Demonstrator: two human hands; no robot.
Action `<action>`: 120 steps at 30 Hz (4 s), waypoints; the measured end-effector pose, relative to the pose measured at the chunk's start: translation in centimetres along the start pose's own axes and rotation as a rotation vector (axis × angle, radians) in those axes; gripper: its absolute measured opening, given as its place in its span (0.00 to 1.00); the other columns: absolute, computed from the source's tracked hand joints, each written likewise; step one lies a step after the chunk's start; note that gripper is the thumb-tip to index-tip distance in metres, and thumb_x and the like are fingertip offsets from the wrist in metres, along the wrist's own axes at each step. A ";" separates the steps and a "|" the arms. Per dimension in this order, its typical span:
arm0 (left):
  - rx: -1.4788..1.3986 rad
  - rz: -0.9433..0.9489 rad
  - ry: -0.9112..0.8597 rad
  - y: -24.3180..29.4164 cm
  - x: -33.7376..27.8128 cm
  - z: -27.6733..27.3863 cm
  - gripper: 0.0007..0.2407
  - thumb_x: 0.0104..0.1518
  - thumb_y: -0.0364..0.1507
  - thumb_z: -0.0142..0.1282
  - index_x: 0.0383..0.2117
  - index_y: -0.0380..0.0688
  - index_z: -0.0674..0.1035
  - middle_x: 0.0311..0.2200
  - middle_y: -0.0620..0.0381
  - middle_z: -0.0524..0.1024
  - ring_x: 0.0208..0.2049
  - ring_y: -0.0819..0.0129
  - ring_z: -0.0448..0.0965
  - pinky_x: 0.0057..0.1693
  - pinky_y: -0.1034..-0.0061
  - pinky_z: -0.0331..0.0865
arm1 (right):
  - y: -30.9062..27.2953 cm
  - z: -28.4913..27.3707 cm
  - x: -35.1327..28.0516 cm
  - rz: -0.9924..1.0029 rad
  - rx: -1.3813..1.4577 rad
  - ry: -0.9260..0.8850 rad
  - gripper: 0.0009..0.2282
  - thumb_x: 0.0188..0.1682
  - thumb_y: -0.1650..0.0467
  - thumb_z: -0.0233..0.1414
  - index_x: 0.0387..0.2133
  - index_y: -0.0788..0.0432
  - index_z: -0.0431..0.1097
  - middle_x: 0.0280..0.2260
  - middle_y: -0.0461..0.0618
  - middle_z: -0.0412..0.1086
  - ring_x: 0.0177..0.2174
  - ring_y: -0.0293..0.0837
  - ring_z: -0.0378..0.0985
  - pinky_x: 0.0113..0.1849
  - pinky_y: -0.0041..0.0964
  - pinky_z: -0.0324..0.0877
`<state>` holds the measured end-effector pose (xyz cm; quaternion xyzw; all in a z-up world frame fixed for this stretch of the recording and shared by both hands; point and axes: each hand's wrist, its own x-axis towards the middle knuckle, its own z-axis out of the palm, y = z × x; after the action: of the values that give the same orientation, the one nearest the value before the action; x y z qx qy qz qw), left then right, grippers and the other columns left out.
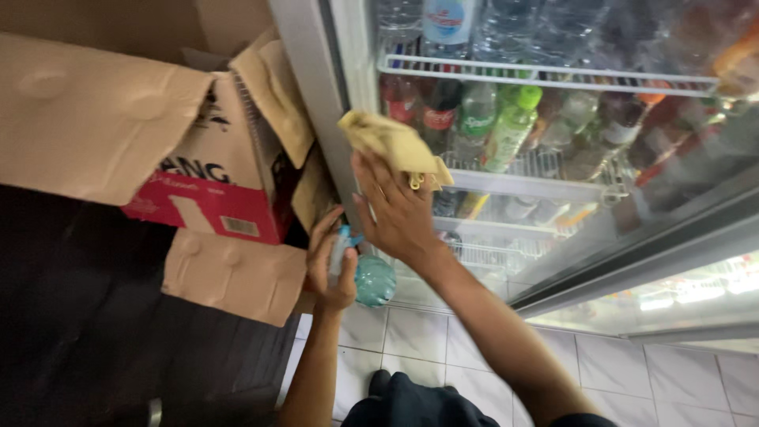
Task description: The person sprays liquid from a bottle onto the glass door of a refrigerator and wipes the surface with a cloth.
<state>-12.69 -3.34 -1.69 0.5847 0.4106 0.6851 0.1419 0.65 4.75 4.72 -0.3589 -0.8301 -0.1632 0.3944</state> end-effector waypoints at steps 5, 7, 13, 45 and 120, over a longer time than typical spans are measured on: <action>-0.057 -0.097 -0.048 0.3 0.7 0.4 0.19 0.64 0.39 0.52 0.43 0.29 0.78 0.68 0.34 0.60 0.61 0.48 0.73 0.63 0.60 0.69 | 3.8 -1.5 -1.5 -0.296 -0.316 -0.029 0.28 0.52 0.70 0.55 0.69 0.47 0.62 0.66 0.36 0.63 0.58 0.35 0.67 0.66 0.49 0.46; 0.063 0.012 -0.083 0.3 1.3 0.6 0.16 0.66 0.36 0.51 0.40 0.29 0.80 0.69 0.33 0.58 0.67 0.46 0.67 0.68 0.59 0.62 | 4.8 -2.2 -1.2 -0.356 -0.359 0.002 0.28 0.54 0.70 0.57 0.70 0.47 0.62 0.68 0.38 0.61 0.62 0.38 0.63 0.67 0.50 0.42; -0.022 -0.086 -0.122 0.1 1.9 0.7 0.13 0.66 0.33 0.52 0.39 0.30 0.80 0.71 0.31 0.54 0.72 0.41 0.60 0.69 0.59 0.61 | 4.7 -3.6 4.3 -0.292 -0.376 0.116 0.29 0.53 0.74 0.51 0.71 0.48 0.60 0.71 0.48 0.53 0.71 0.53 0.46 0.65 0.72 0.29; 0.027 -0.060 -0.127 1.8 1.8 0.4 0.15 0.65 0.35 0.50 0.41 0.32 0.79 0.70 0.28 0.59 0.58 0.49 0.75 0.61 0.65 0.69 | 3.4 0.1 0.3 -0.333 -0.371 0.028 0.28 0.60 0.59 0.53 0.73 0.49 0.58 0.72 0.43 0.53 0.70 0.47 0.50 0.67 0.65 0.28; -0.303 -0.005 -0.467 2.4 -0.2 11.3 0.18 0.67 0.40 0.51 0.41 0.31 0.78 0.68 0.34 0.63 0.69 0.45 0.66 0.72 0.57 0.60 | 13.1 -5.3 -12.2 0.724 0.020 0.654 0.33 0.66 0.64 0.42 0.74 0.67 0.28 0.73 0.67 0.26 0.73 0.63 0.26 0.71 0.58 0.28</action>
<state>-1.60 -0.47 -0.29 0.6978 0.2610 0.5853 0.3200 18.20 5.14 -1.46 -0.5505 -0.4862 -0.1117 0.6694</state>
